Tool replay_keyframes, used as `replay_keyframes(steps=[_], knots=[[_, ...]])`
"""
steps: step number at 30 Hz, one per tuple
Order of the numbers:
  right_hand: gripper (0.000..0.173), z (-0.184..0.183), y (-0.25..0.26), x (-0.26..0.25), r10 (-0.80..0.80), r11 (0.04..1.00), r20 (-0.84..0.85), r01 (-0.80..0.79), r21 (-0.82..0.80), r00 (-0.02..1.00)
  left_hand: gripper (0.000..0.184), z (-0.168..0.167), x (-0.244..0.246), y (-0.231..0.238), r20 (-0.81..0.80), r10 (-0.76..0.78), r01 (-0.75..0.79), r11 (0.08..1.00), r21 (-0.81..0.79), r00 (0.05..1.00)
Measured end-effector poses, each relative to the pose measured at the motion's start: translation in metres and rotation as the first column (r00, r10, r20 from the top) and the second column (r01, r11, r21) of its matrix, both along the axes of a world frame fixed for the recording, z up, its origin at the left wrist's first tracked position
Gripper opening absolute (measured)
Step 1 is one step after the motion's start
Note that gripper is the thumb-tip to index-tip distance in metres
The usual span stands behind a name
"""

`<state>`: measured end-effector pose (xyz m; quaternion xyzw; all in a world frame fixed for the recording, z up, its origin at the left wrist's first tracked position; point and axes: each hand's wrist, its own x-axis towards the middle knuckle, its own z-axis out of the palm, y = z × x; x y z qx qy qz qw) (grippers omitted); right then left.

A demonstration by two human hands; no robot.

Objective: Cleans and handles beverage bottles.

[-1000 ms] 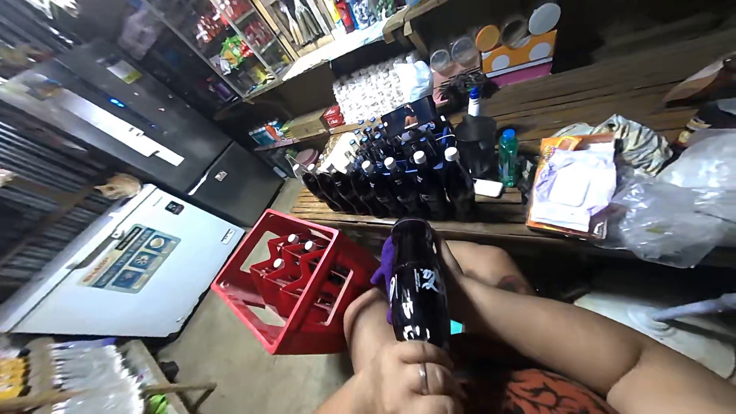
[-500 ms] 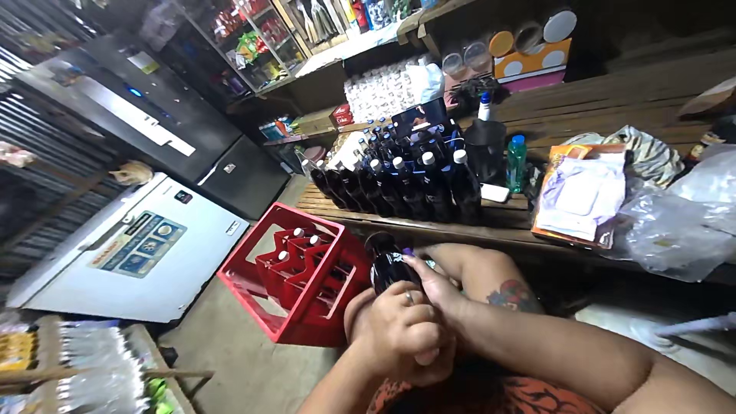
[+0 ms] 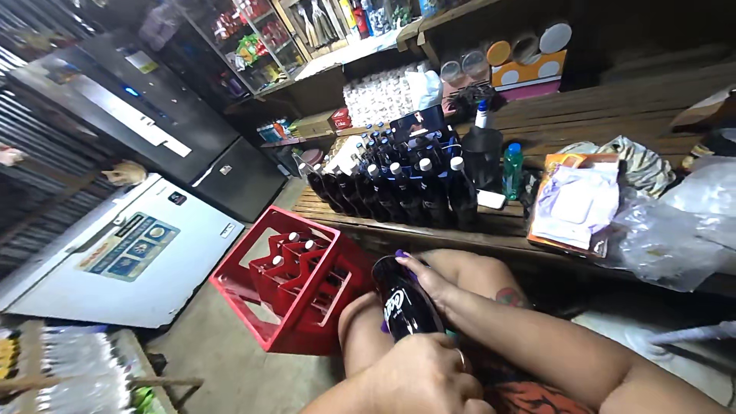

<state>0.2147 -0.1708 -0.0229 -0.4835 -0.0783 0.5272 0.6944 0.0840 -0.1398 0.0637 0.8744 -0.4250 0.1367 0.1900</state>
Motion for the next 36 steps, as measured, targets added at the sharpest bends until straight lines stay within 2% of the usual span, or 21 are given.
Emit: replay_keyframes(steps=[4, 7, 10, 13, 15, 16, 18, 20, 21, 22, 24, 26, 27, 28, 32, 34, 36], knots=[[0.04, -0.015, 0.006, 0.011, -0.14, 0.988, 0.019, 0.138, 0.065, 0.99, 0.031, 0.013, -0.009, -0.002, 0.011, 0.0, 0.001, 0.991, -0.13, 1.0], [0.043, -0.016, 0.003, 0.015, -0.183, 0.978, -0.052, 0.188, 0.094, 0.982, 0.033, 0.022, -0.017, 0.009, 0.094, 0.046, -0.014, 0.95, -0.312, 0.994], [0.05, -0.013, 0.002, 0.021, -0.138, 0.946, -0.174, 0.182, 0.267, 0.975, 0.036, 0.033, -0.034, 0.024, 0.122, 0.141, -0.057, 0.85, -0.524, 0.982], [0.058, -0.004, -0.007, 0.024, -0.025, 0.886, -0.205, 0.117, 0.449, 0.978, 0.033, 0.051, -0.049, 0.033, 0.069, 0.281, -0.139, 0.654, -0.743, 0.957], [0.058, -0.006, -0.012, 0.023, -0.022, 0.837, -0.13, 0.089, 0.539, 0.991, 0.033, 0.054, -0.043, 0.043, 0.141, 0.311, -0.028, 0.483, -0.875, 0.94], [0.056, -0.005, -0.014, 0.021, -0.075, 0.824, -0.07, 0.101, 0.557, 0.995, 0.033, 0.053, -0.038, 0.048, 0.178, 0.335, 0.041, 0.377, -0.925, 0.925], [0.054, 0.001, -0.016, 0.019, -0.156, 0.841, -0.025, 0.146, 0.521, 0.987, 0.028, 0.047, -0.031, 0.056, 0.188, 0.436, 0.101, 0.216, -0.971, 0.88], [0.051, 0.008, -0.015, 0.021, -0.113, 0.884, -0.093, 0.143, 0.444, 0.989, 0.023, 0.044, -0.028, 0.064, 0.134, 0.47, 0.081, 0.131, -0.988, 0.872], [0.052, 0.008, -0.014, 0.023, -0.065, 0.902, -0.13, 0.114, 0.416, 0.989, 0.02, 0.043, -0.029, 0.068, 0.093, 0.444, 0.041, 0.127, -0.991, 0.891], [0.051, 0.006, -0.012, 0.024, -0.031, 0.915, -0.15, 0.089, 0.393, 0.988, 0.019, 0.042, -0.031, 0.073, 0.066, 0.394, 0.001, 0.162, -0.987, 0.917], [0.051, -0.003, -0.008, 0.028, -0.001, 0.94, -0.137, 0.047, 0.337, 0.991, 0.023, 0.042, -0.036, 0.087, 0.058, 0.246, -0.032, 0.346, -0.938, 0.967], [0.048, -0.011, -0.004, 0.03, 0.044, 0.957, -0.047, -0.029, 0.289, 0.998, 0.025, 0.048, -0.04, 0.093, 0.094, 0.151, 0.001, 0.524, -0.852, 0.984], [0.048, -0.015, -0.003, 0.029, 0.074, 0.955, -0.014, -0.067, 0.289, 0.997, 0.028, 0.051, -0.043, 0.093, 0.098, 0.104, 0.019, 0.584, -0.812, 0.99], [0.048, -0.017, -0.002, 0.026, 0.091, 0.953, 0.015, -0.091, 0.289, 0.996, 0.033, 0.054, -0.046, 0.09, 0.097, 0.054, 0.045, 0.603, -0.796, 0.994], [0.056, -0.016, -0.002, 0.019, 0.116, 0.941, -0.025, -0.102, 0.322, 0.993, 0.041, 0.054, -0.051, 0.088, 0.103, -0.079, 0.129, 0.559, -0.819, 0.992], [0.063, -0.01, -0.004, 0.021, 0.107, 0.926, -0.115, -0.057, 0.373, 0.988, 0.038, 0.05, -0.051, 0.091, 0.134, -0.052, 0.141, 0.519, -0.843, 0.99], [0.065, 0.0, -0.006, 0.021, 0.08, 0.911, -0.205, 0.012, 0.412, 0.976, 0.035, 0.046, -0.049, 0.089, 0.177, 0.042, 0.143, 0.424, -0.894, 0.983]])
